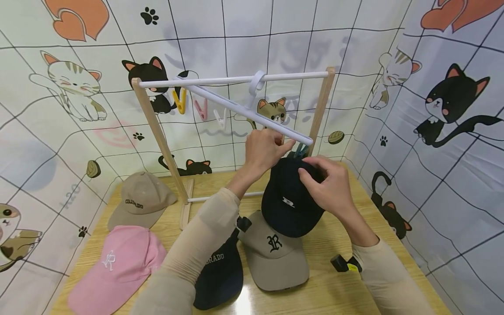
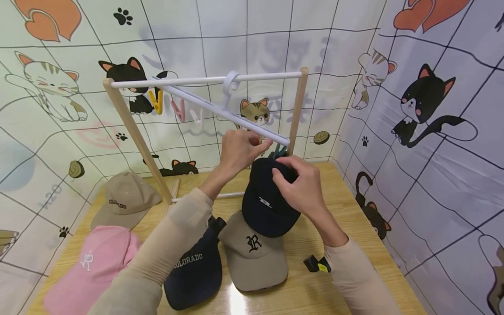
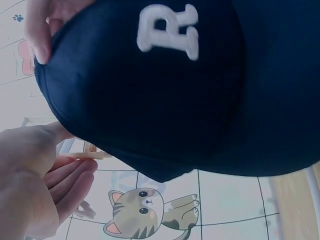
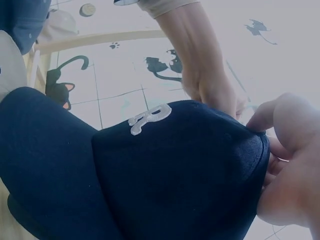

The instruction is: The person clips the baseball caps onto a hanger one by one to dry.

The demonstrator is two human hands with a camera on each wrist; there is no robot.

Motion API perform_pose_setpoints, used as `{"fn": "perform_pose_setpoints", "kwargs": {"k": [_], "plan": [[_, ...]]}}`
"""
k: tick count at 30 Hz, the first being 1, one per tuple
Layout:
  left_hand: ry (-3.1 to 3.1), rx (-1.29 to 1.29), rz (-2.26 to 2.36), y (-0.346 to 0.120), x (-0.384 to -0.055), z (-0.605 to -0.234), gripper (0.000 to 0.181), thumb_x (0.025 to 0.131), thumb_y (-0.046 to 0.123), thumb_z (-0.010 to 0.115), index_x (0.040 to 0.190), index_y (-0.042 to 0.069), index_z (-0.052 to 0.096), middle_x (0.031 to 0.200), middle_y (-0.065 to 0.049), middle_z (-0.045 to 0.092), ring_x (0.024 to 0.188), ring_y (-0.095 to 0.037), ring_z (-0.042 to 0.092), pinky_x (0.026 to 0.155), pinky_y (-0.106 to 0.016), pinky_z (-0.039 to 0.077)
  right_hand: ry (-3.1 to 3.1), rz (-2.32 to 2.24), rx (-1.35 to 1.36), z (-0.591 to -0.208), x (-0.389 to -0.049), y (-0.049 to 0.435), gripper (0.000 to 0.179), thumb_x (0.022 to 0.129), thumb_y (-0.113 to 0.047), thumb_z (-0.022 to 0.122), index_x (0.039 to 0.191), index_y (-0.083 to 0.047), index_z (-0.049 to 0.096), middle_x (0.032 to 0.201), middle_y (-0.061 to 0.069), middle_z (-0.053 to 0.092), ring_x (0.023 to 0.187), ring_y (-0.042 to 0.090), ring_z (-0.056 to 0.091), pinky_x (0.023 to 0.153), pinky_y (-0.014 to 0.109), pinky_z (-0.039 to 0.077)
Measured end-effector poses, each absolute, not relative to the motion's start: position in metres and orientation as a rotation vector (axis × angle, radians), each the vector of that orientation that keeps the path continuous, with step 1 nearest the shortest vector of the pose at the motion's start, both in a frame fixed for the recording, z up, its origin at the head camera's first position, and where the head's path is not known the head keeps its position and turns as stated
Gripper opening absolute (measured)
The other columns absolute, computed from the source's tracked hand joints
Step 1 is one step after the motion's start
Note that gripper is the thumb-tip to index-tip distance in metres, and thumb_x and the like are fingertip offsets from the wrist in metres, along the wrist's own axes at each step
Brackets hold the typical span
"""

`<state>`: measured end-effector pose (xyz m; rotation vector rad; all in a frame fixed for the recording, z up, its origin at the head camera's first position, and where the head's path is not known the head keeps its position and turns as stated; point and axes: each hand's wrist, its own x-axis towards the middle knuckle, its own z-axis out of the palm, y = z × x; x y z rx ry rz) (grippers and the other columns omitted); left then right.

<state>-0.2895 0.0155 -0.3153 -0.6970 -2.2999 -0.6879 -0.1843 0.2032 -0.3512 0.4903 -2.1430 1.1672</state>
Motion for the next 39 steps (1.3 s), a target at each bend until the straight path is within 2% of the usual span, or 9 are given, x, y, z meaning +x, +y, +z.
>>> {"fn": "perform_pose_setpoints", "kwargs": {"k": [3, 6, 9, 12, 15, 23, 29, 33, 39], "plan": [[-2.32, -0.724, -0.735, 0.017, -0.289, -0.313, 0.062, 0.102, 0.041, 0.085, 0.054, 0.018, 0.054, 0.052, 0.002, 0.051, 0.048, -0.01, 0.036, 0.052, -0.02, 0.015, -2.15, 1.121, 0.477, -0.351, -0.19, 0.202, 0.02, 0.097, -0.003, 0.082, 0.117, 0.001, 0.083, 0.099, 0.017, 0.082, 0.075, 0.008, 0.062, 0.072, 0.011, 0.045], [-2.323, -0.728, -0.758, 0.019, -0.288, -0.311, 0.064, 0.101, 0.041, 0.086, 0.053, 0.019, 0.05, 0.051, 0.002, 0.055, 0.047, -0.008, 0.035, 0.051, -0.019, 0.015, -2.183, 1.079, 0.458, -0.35, -0.196, 0.2, 0.022, 0.096, -0.004, 0.082, 0.117, 0.002, 0.083, 0.103, 0.019, 0.083, 0.081, 0.02, 0.072, 0.077, 0.013, 0.047], [-2.32, -0.724, -0.768, 0.021, -0.288, -0.309, 0.066, 0.101, 0.041, 0.087, 0.052, 0.019, 0.048, 0.05, 0.002, 0.054, 0.046, -0.007, 0.034, 0.051, -0.019, 0.014, -2.237, 1.026, 0.445, -0.348, -0.201, 0.197, 0.023, 0.098, -0.007, 0.081, 0.119, 0.002, 0.083, 0.107, 0.021, 0.084, 0.09, 0.033, 0.077, 0.082, 0.024, 0.053], [-2.321, -0.718, -0.78, 0.022, -0.288, -0.308, 0.067, 0.101, 0.04, 0.087, 0.051, 0.019, 0.047, 0.049, 0.003, 0.051, 0.046, -0.007, 0.032, 0.051, -0.019, 0.013, -2.28, 0.979, 0.451, -0.346, -0.205, 0.193, 0.023, 0.099, -0.007, 0.08, 0.119, 0.002, 0.083, 0.111, 0.022, 0.084, 0.096, 0.039, 0.078, 0.083, 0.041, 0.056], [-2.326, -0.713, -0.79, 0.023, -0.287, -0.308, 0.067, 0.101, 0.039, 0.086, 0.051, 0.019, 0.048, 0.049, 0.003, 0.053, 0.046, -0.006, 0.032, 0.051, -0.019, 0.013, -2.306, 0.948, 0.453, -0.347, -0.209, 0.19, 0.023, 0.099, -0.008, 0.079, 0.119, 0.004, 0.082, 0.111, 0.023, 0.083, 0.096, 0.04, 0.077, 0.083, 0.05, 0.056], [-2.326, -0.708, -0.803, 0.023, -0.287, -0.308, 0.066, 0.102, 0.039, 0.086, 0.051, 0.02, 0.048, 0.05, -0.002, 0.061, 0.045, -0.007, 0.035, 0.051, -0.019, 0.014, -2.36, 0.916, 0.445, -0.352, -0.216, 0.183, 0.023, 0.101, -0.007, 0.077, 0.12, 0.006, 0.082, 0.113, 0.025, 0.083, 0.099, 0.043, 0.079, 0.086, 0.059, 0.061], [-2.318, -0.709, -0.828, 0.023, -0.288, -0.31, 0.064, 0.102, 0.037, 0.086, 0.052, 0.019, 0.051, 0.05, 0.0, 0.059, 0.045, -0.007, 0.035, 0.05, -0.018, 0.015, -2.362, 0.906, 0.453, -0.356, -0.22, 0.18, 0.024, 0.099, -0.006, 0.078, 0.118, 0.008, 0.081, 0.114, 0.028, 0.083, 0.1, 0.046, 0.079, 0.089, 0.061, 0.061], [-2.317, -0.718, -0.851, 0.022, -0.287, -0.31, 0.061, 0.102, 0.037, 0.085, 0.053, 0.018, 0.054, 0.049, 0.002, 0.055, 0.045, -0.007, 0.035, 0.05, -0.018, 0.015, -2.352, 0.903, 0.436, -0.359, -0.224, 0.179, 0.024, 0.098, -0.007, 0.078, 0.115, 0.009, 0.082, 0.111, 0.028, 0.083, 0.095, 0.045, 0.079, 0.085, 0.059, 0.06], [-2.317, -0.715, -0.841, 0.023, -0.287, -0.311, 0.058, 0.102, 0.038, 0.086, 0.055, 0.016, 0.06, 0.052, 0.0, 0.062, 0.046, -0.006, 0.037, 0.05, -0.018, 0.016, -2.41, 0.911, 0.359, -0.356, -0.222, 0.175, 0.024, 0.099, -0.009, 0.08, 0.116, 0.008, 0.082, 0.11, 0.027, 0.084, 0.09, 0.044, 0.078, 0.08, 0.057, 0.057]]}}
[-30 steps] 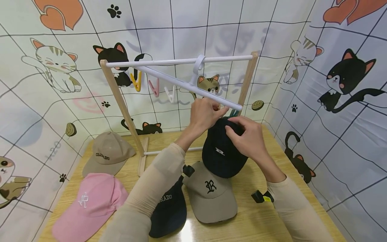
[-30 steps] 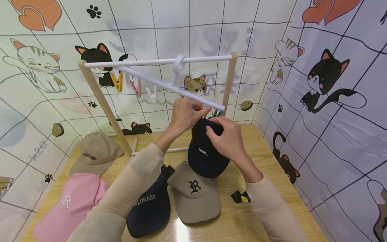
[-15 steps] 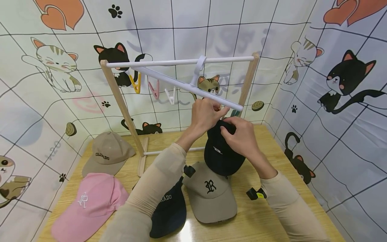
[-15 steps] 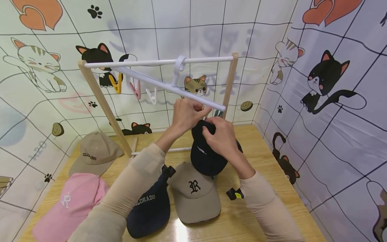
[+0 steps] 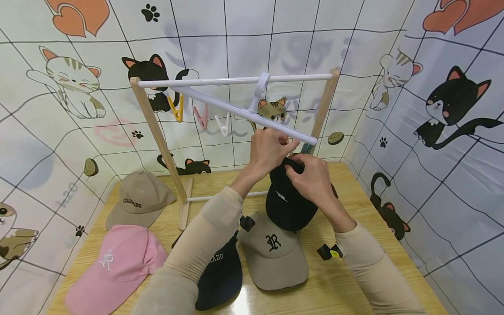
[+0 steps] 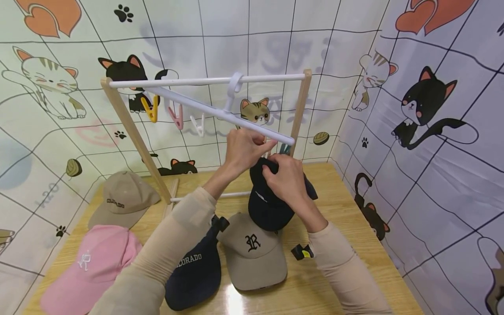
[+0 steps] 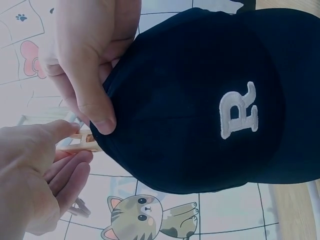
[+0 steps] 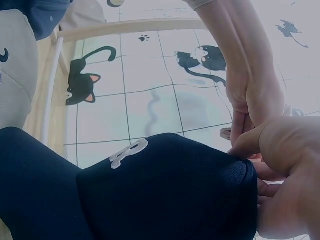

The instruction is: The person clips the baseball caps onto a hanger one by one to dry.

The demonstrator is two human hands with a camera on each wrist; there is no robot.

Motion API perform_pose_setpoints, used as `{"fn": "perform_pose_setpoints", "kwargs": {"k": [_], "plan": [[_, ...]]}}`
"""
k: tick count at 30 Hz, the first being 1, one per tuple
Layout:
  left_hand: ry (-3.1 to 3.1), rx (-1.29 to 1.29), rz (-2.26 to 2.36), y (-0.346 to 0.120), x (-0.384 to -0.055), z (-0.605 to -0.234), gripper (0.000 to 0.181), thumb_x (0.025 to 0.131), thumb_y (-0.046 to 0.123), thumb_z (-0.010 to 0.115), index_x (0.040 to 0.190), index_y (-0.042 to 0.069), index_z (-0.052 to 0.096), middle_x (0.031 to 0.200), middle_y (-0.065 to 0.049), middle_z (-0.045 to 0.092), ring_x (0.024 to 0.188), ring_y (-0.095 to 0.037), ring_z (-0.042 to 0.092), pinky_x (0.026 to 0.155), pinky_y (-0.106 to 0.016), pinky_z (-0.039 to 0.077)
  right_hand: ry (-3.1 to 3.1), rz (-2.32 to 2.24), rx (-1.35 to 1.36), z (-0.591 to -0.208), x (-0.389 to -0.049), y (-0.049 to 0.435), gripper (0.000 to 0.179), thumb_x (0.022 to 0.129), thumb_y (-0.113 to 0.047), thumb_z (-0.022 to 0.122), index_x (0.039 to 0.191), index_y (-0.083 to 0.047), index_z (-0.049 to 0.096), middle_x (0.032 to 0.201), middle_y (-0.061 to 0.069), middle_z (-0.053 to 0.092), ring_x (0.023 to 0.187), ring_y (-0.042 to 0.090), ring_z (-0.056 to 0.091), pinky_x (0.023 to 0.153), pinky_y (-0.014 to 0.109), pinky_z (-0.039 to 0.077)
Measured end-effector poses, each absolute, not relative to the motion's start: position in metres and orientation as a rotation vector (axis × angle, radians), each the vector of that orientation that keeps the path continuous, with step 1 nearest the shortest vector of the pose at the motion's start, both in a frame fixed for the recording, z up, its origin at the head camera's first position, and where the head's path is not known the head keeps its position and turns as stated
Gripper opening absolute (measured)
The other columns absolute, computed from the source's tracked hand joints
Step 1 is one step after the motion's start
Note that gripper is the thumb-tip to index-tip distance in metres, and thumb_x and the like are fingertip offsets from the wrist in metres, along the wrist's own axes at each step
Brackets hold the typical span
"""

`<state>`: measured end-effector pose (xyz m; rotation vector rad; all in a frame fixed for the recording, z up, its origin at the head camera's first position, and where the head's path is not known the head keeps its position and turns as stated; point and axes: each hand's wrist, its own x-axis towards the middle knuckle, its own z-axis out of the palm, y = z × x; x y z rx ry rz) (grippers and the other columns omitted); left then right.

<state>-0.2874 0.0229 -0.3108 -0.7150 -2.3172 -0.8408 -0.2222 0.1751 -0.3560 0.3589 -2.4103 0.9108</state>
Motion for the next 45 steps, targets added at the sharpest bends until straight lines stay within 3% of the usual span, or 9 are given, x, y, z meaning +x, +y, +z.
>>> {"fn": "perform_pose_setpoints", "kwargs": {"k": [6, 10, 15, 25, 37, 45], "plan": [[-2.301, -0.717, -0.824, 0.0232, -0.2872, -0.3117, 0.059, 0.101, 0.038, 0.087, 0.055, 0.017, 0.058, 0.051, 0.002, 0.057, 0.046, -0.006, 0.035, 0.05, -0.017, 0.015, -2.427, 0.938, 0.299, -0.3564, -0.2221, 0.1728, 0.025, 0.098, -0.011, 0.082, 0.116, 0.007, 0.082, 0.107, 0.026, 0.085, 0.096, 0.043, 0.081, 0.086, 0.059, 0.06], [-2.297, -0.719, -0.824, 0.0229, -0.2872, -0.3121, 0.06, 0.101, 0.037, 0.087, 0.055, 0.018, 0.054, 0.05, 0.006, 0.049, 0.046, -0.006, 0.033, 0.05, -0.018, 0.014, -2.422, 0.942, 0.29, -0.3571, -0.2226, 0.1721, 0.024, 0.098, -0.011, 0.082, 0.114, 0.007, 0.082, 0.105, 0.026, 0.085, 0.094, 0.044, 0.08, 0.085, 0.059, 0.06], [-2.29, -0.718, -0.821, 0.0224, -0.2868, -0.3124, 0.06, 0.101, 0.037, 0.087, 0.055, 0.018, 0.055, 0.05, 0.006, 0.05, 0.047, -0.006, 0.034, 0.051, -0.018, 0.015, -2.419, 0.947, 0.273, -0.358, -0.2226, 0.1722, 0.024, 0.098, -0.012, 0.082, 0.113, 0.007, 0.081, 0.102, 0.026, 0.084, 0.091, 0.044, 0.079, 0.083, 0.059, 0.059], [-2.293, -0.716, -0.83, 0.0221, -0.2863, -0.3131, 0.059, 0.101, 0.035, 0.087, 0.055, 0.018, 0.053, 0.051, 0.009, 0.041, 0.047, -0.006, 0.033, 0.051, -0.018, 0.014, -2.417, 0.928, 0.228, -0.357, -0.2234, 0.1698, 0.022, 0.097, -0.015, 0.084, 0.103, 0.006, 0.079, 0.088, 0.023, 0.082, 0.074, 0.041, 0.073, 0.073, 0.051, 0.053], [-2.269, -0.733, -0.846, 0.0236, -0.2855, -0.3142, 0.053, 0.102, 0.034, 0.086, 0.058, 0.012, 0.068, 0.052, -0.001, 0.06, 0.047, -0.007, 0.036, 0.051, -0.018, 0.016, -2.405, 0.926, 0.201, -0.3556, -0.2271, 0.1697, 0.021, 0.096, -0.015, 0.084, 0.1, 0.005, 0.077, 0.086, 0.022, 0.082, 0.074, 0.04, 0.075, 0.074, 0.052, 0.054], [-2.263, -0.735, -0.862, 0.0237, -0.2849, -0.314, 0.051, 0.101, 0.033, 0.087, 0.058, 0.011, 0.07, 0.052, -0.001, 0.06, 0.048, -0.007, 0.038, 0.052, -0.018, 0.016, -2.38, 0.941, 0.202, -0.3564, -0.2279, 0.1702, 0.019, 0.096, -0.014, 0.083, 0.098, 0.004, 0.077, 0.084, 0.022, 0.082, 0.072, 0.04, 0.074, 0.072, 0.048, 0.052]]}}
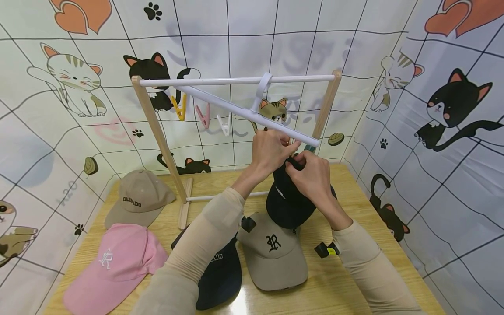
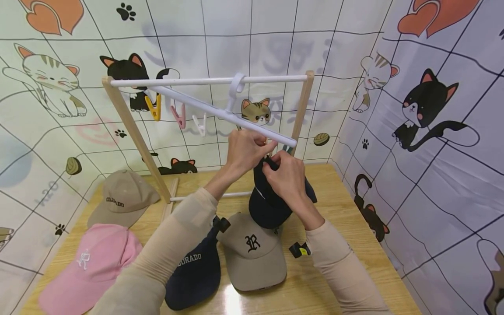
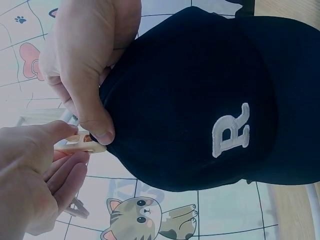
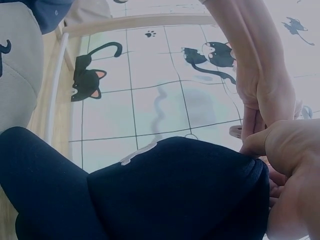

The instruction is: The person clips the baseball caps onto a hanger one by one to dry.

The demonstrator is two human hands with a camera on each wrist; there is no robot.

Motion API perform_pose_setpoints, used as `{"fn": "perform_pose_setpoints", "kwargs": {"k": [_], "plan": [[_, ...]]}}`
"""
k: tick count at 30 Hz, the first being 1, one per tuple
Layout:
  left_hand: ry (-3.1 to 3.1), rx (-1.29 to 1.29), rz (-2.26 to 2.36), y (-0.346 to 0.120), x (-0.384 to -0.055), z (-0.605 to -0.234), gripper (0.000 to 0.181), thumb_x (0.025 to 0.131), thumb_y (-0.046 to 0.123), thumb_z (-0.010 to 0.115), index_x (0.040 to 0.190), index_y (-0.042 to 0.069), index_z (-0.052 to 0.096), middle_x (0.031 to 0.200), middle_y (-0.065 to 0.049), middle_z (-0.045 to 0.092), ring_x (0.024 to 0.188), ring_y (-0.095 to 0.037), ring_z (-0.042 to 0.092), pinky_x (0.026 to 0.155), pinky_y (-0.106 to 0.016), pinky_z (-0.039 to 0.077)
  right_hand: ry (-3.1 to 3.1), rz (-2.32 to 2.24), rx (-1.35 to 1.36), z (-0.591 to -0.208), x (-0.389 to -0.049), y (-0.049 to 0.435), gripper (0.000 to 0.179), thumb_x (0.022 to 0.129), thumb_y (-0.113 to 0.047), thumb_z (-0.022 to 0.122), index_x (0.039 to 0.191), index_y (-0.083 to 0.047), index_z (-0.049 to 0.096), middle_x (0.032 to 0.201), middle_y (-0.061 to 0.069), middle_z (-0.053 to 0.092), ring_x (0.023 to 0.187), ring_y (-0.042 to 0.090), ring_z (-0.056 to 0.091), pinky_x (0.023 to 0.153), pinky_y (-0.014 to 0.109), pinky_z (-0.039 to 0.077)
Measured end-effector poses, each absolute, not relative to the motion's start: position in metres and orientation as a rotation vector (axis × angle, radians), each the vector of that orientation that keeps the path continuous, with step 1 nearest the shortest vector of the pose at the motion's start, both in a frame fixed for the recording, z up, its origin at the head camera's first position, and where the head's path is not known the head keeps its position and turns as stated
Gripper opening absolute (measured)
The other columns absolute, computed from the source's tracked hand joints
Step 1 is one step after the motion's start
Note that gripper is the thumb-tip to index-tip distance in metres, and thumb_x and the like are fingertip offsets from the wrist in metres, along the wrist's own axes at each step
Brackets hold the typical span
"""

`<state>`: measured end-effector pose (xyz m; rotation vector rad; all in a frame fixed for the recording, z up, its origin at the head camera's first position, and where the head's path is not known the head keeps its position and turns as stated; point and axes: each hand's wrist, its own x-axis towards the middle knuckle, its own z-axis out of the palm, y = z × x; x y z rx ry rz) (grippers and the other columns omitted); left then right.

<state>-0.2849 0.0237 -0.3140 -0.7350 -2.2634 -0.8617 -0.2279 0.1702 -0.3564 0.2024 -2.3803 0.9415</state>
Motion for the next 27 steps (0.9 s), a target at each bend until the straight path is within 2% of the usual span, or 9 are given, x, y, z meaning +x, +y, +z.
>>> {"fn": "perform_pose_setpoints", "kwargs": {"k": [6, 13, 18, 27], "plan": [[-2.261, -0.736, -0.854, 0.0235, -0.2853, -0.3148, 0.05, 0.102, 0.033, 0.086, 0.059, 0.012, 0.071, 0.053, -0.001, 0.063, 0.047, -0.007, 0.039, 0.051, -0.018, 0.017, -2.373, 0.939, 0.201, -0.3569, -0.2281, 0.1707, 0.019, 0.096, -0.014, 0.083, 0.098, 0.004, 0.077, 0.084, 0.022, 0.081, 0.072, 0.04, 0.074, 0.072, 0.048, 0.052], [-2.252, -0.735, -0.855, 0.0232, -0.2847, -0.3151, 0.046, 0.101, 0.032, 0.087, 0.061, 0.012, 0.075, 0.055, -0.002, 0.066, 0.048, -0.008, 0.043, 0.051, -0.017, 0.018, -2.343, 0.95, 0.203, -0.3562, -0.2287, 0.1718, 0.02, 0.094, -0.012, 0.083, 0.098, 0.006, 0.077, 0.084, 0.024, 0.081, 0.074, 0.043, 0.074, 0.074, 0.054, 0.054], [-2.24, -0.741, -0.847, 0.0237, -0.2845, -0.3149, 0.047, 0.101, 0.032, 0.086, 0.06, 0.012, 0.074, 0.054, -0.002, 0.065, 0.047, -0.008, 0.039, 0.051, -0.017, 0.017, -2.335, 0.961, 0.206, -0.3557, -0.2295, 0.1727, 0.02, 0.094, -0.012, 0.084, 0.098, 0.007, 0.077, 0.086, 0.025, 0.081, 0.075, 0.044, 0.075, 0.075, 0.056, 0.055], [-2.242, -0.741, -0.828, 0.024, -0.2853, -0.3152, 0.051, 0.102, 0.032, 0.085, 0.057, 0.012, 0.071, 0.052, -0.001, 0.06, 0.047, -0.006, 0.034, 0.052, -0.017, 0.015, -2.315, 0.964, 0.199, -0.3554, -0.2308, 0.1734, 0.021, 0.094, -0.012, 0.084, 0.098, 0.007, 0.077, 0.086, 0.025, 0.081, 0.074, 0.042, 0.075, 0.073, 0.047, 0.052]]}}
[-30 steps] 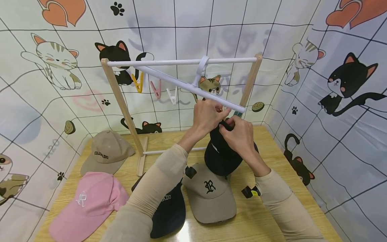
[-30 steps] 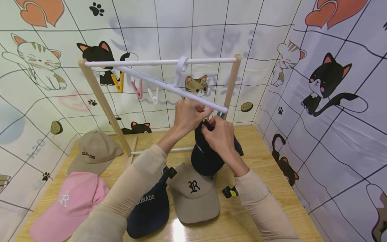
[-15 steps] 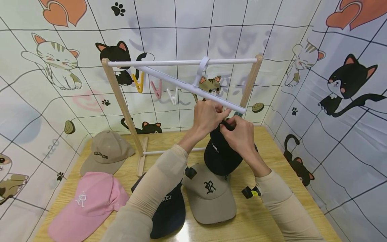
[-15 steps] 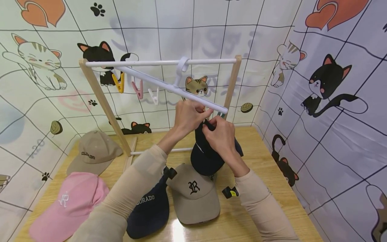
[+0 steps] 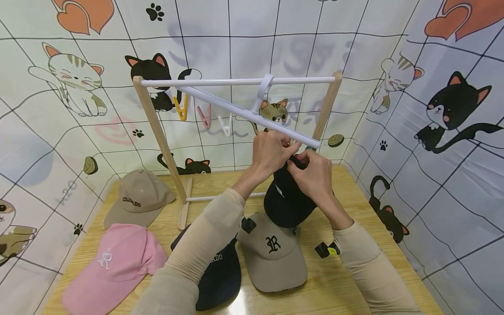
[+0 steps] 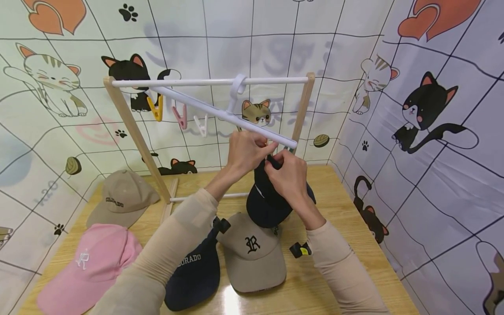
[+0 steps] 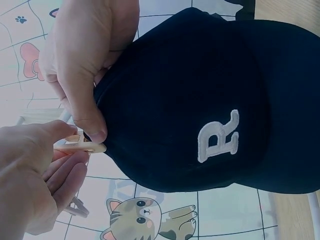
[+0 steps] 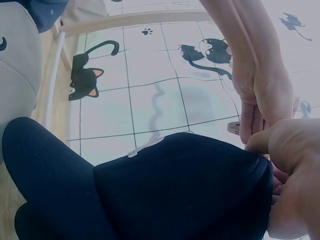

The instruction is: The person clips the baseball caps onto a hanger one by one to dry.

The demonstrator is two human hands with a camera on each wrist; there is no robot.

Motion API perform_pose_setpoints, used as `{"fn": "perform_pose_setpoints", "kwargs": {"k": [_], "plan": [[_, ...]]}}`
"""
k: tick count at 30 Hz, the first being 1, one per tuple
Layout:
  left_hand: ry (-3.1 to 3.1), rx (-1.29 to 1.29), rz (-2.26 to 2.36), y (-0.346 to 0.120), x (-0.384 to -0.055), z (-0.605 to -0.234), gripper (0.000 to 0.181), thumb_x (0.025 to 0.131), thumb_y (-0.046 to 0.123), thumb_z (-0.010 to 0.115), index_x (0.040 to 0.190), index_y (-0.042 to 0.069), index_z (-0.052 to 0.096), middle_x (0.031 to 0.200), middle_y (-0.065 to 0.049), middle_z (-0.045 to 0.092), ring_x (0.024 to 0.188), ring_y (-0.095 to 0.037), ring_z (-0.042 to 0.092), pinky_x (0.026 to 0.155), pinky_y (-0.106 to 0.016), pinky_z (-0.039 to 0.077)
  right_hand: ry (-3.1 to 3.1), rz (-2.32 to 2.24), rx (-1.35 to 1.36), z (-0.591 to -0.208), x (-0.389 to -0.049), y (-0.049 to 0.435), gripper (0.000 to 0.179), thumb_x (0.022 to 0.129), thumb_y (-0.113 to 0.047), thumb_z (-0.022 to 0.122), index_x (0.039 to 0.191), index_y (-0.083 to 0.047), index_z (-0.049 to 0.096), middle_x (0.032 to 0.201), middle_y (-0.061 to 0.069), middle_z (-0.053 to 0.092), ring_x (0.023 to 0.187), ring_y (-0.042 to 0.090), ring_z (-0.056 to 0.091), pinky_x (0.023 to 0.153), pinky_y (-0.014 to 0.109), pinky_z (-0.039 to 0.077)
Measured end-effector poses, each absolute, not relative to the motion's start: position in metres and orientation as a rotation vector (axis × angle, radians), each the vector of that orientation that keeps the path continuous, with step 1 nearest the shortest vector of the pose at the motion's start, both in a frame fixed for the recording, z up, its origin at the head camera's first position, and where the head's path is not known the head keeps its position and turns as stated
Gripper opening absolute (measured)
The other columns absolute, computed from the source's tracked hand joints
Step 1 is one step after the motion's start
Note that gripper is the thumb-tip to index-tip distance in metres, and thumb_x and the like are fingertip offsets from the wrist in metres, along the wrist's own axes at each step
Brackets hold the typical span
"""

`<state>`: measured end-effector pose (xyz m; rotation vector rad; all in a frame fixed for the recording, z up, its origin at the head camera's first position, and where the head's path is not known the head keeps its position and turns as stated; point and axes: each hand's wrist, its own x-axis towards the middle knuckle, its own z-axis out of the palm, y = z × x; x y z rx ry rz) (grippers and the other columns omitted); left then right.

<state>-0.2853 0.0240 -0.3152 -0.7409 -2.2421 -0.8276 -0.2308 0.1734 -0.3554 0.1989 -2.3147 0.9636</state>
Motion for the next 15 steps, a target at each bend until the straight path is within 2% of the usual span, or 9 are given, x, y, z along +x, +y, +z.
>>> {"fn": "perform_pose_setpoints", "kwargs": {"k": [9, 15], "plan": [[-2.254, -0.737, -0.848, 0.0233, -0.2858, -0.3153, 0.044, 0.101, 0.032, 0.087, 0.063, 0.013, 0.077, 0.055, -0.002, 0.067, 0.048, -0.006, 0.038, 0.051, -0.017, 0.018, -2.29, 0.953, 0.211, -0.3551, -0.2326, 0.1731, 0.02, 0.093, -0.012, 0.084, 0.096, 0.006, 0.076, 0.085, 0.024, 0.08, 0.075, 0.041, 0.074, 0.071, 0.042, 0.048], [-2.253, -0.731, -0.85, 0.0235, -0.2862, -0.3159, 0.046, 0.101, 0.034, 0.086, 0.062, 0.013, 0.076, 0.054, -0.001, 0.065, 0.048, -0.007, 0.041, 0.051, -0.017, 0.018, -2.27, 0.961, 0.221, -0.3574, -0.2332, 0.1735, 0.019, 0.094, -0.011, 0.084, 0.098, 0.006, 0.076, 0.088, 0.025, 0.081, 0.076, 0.041, 0.075, 0.072, 0.042, 0.05]]}}
